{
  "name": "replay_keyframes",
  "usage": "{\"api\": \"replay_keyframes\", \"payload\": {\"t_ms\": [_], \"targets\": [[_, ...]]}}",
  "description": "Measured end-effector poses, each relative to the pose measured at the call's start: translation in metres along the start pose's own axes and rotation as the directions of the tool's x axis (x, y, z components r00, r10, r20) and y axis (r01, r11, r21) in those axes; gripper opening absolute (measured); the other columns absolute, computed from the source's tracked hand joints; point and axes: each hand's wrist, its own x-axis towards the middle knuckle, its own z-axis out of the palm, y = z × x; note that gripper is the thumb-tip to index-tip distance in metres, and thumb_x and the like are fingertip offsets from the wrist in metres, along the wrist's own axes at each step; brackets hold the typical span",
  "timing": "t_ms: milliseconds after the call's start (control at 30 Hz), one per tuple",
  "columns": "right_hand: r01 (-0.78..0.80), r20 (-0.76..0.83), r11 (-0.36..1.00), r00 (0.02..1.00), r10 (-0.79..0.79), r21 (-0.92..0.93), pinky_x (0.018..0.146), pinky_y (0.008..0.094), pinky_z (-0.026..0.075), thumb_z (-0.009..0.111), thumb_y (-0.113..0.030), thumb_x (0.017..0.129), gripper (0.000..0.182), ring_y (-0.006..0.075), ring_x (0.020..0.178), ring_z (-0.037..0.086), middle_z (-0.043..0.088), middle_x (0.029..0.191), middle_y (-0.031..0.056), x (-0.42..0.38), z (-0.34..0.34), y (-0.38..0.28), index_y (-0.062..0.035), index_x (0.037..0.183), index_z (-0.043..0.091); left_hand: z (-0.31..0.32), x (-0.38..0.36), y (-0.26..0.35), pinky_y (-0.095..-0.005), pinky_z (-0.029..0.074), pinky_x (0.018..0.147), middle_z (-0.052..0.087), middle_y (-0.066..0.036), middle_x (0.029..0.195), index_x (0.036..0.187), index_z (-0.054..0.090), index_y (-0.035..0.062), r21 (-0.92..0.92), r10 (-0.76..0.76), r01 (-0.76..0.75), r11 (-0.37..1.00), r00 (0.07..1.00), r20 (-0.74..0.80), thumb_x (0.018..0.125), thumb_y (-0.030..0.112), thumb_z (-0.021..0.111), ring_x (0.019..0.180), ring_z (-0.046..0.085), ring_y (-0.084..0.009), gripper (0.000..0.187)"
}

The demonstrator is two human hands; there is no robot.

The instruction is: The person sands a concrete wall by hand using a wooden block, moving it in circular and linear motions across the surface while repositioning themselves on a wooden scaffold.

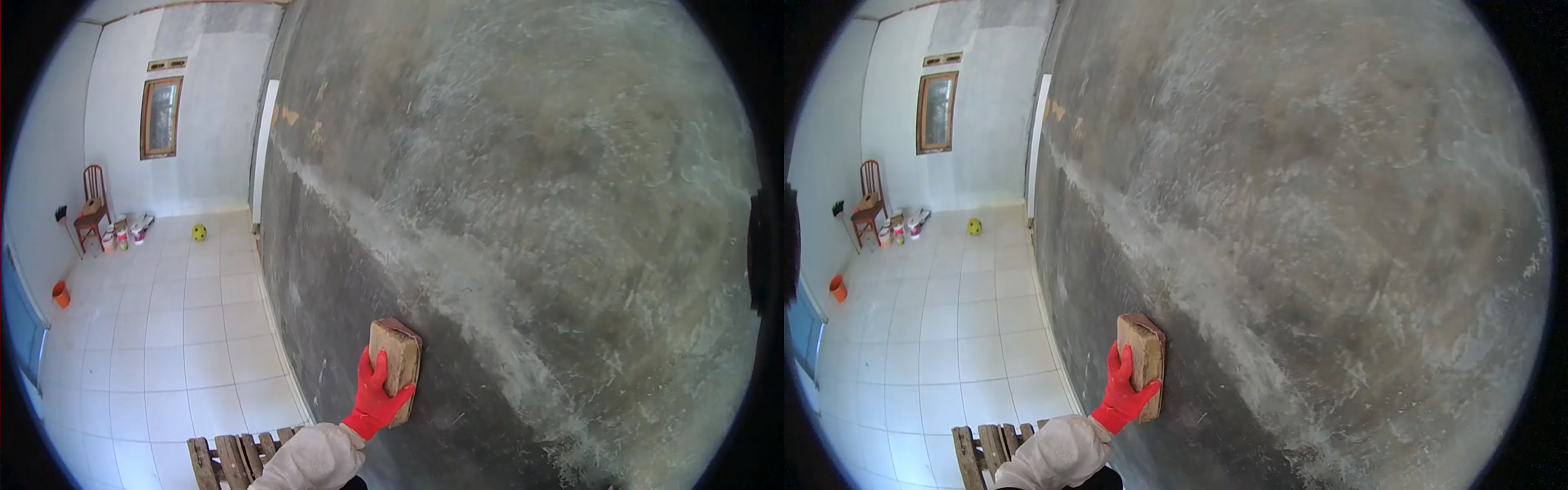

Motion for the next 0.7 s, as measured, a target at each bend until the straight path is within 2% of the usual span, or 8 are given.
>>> {"api": "replay_keyframes", "payload": {"t_ms": [167, 233, 300, 367, 433, 567, 667, 700], "targets": [[0.009, -0.01, 1.0, 1.0, -0.009, 0.017, 0.072, 0.0438, 0.048, 0.057, -0.022, 0.096, 0.023, 0.0313, 0.084, 0.06, 0.063, 0.098, 0.0168, 0.002, -0.001, 0.002, -0.0031, 0.107, 0.063, -0.006, 0.132, 0.072, -0.0531, 0.038, 0.101, 0.029, -0.03, 0.146, 0.147, 0.033, 0.016, -0.021, 0.287, -0.288, 0.957, 0.957, -0.051, 0.068, 0.023, 0.084, 0.127, 0.039, -0.0493, 0.095], [0.003, -0.01, 1.0, 1.0, -0.003, -0.003, 0.072, 0.0434, 0.048, 0.058, -0.022, 0.095, 0.023, 0.0307, 0.084, 0.06, 0.064, 0.098, 0.0154, 0.003, 0.0, 0.001, -0.0039, 0.107, 0.064, -0.013, 0.176, 0.112, -0.0513, 0.035, 0.105, 0.027, -0.029, 0.147, 0.148, 0.031, 0.0136, 0.009, 0.307, -0.307, 0.952, 0.952, -0.012, 0.069, 0.02, 0.083, 0.13, 0.035, -0.0474, 0.095], [-0.012, -0.005, 1.0, 1.0, 0.012, -0.002, 0.073, 0.0432, 0.048, 0.058, -0.022, 0.095, 0.023, 0.0307, 0.085, 0.06, 0.064, 0.099, 0.0148, 0.003, 0.0, 0.0, -0.0042, 0.107, 0.065, -0.014, 0.183, 0.121, -0.0494, 0.033, 0.108, 0.024, -0.027, 0.149, 0.149, 0.028, 0.0112, 0.04, 0.32, -0.321, 0.946, 0.947, 0.033, 0.07, 0.016, 0.083, 0.134, 0.032, -0.0455, 0.096], [-0.031, 0.01, 0.999, 0.999, 0.031, -0.008, 0.073, 0.0431, 0.049, 0.059, -0.023, 0.094, 0.023, 0.0306, 0.085, 0.06, 0.064, 0.1, 0.0143, 0.001, -0.001, 0.001, -0.0046, 0.107, 0.065, -0.011, 0.173, 0.109, -0.0516, 0.036, 0.104, 0.028, -0.031, 0.147, 0.148, 0.032, 0.0151, 0.008, 0.348, -0.348, 0.937, 0.937, 0.007, 0.068, 0.022, 0.085, 0.128, 0.037, -0.0496, 0.096], [-0.037, -0.018, 0.999, 0.999, 0.037, 0.032, 0.074, 0.043, 0.049, 0.06, -0.024, 0.094, 0.024, 0.0304, 0.086, 0.06, 0.064, 0.101, 0.0139, -0.002, 0.0, 0.003, -0.005, 0.107, 0.066, -0.006, 0.134, 0.079, -0.0499, 0.034, 0.107, 0.027, -0.03, 0.148, 0.148, 0.03, 0.0126, -0.053, 0.382, -0.382, 0.923, 0.924, -0.018, 0.069, 0.021, 0.084, 0.13, 0.035, -0.0491, 0.096], [-0.037, 0.019, 0.996, 0.999, 0.035, 0.08, 0.075, 0.042, 0.048, 0.062, -0.02, 0.089, 0.023, 0.0291, 0.088, 0.06, 0.064, 0.102, 0.0124, -0.006, -0.002, 0.009, -0.006, 0.106, 0.065, 0.003, 0.014, 0.017, -0.0478, 0.03, 0.11, 0.019, -0.027, 0.152, 0.151, 0.025, 0.0112, -0.048, -0.072, 0.075, 0.996, 0.995, 0.065, 0.073, 0.019, 0.082, 0.137, 0.028, -0.0445, 0.097], [-0.042, 0.028, 0.996, 0.999, 0.04, 0.076, 0.075, 0.0414, 0.048, 0.063, -0.019, 0.087, 0.023, 0.0287, 0.089, 0.06, 0.064, 0.103, 0.0116, -0.005, -0.003, 0.01, -0.0072, 0.107, 0.065, -0.001, 0.022, 0.025, -0.0474, 0.03, 0.111, 0.017, -0.026, 0.153, 0.152, 0.022, 0.0113, -0.002, -0.091, 0.092, 0.996, 0.994, 0.057, 0.073, 0.018, 0.082, 0.139, 0.025, -0.0431, 0.099], [-0.049, 0.025, 0.996, 0.999, 0.047, 0.07, 0.075, 0.0414, 0.048, 0.063, -0.019, 0.087, 0.023, 0.0287, 0.089, 0.06, 0.064, 0.103, 0.0116, -0.005, -0.003, 0.01, -0.0072, 0.107, 0.065, 0.004, 0.036, 0.027, -0.0478, 0.03, 0.111, 0.018, -0.026, 0.152, 0.151, 0.023, 0.0109, -0.03, -0.016, 0.018, 0.999, 0.999, 0.036, 0.073, 0.018, 0.082, 0.138, 0.026, -0.0438, 0.098]]}}
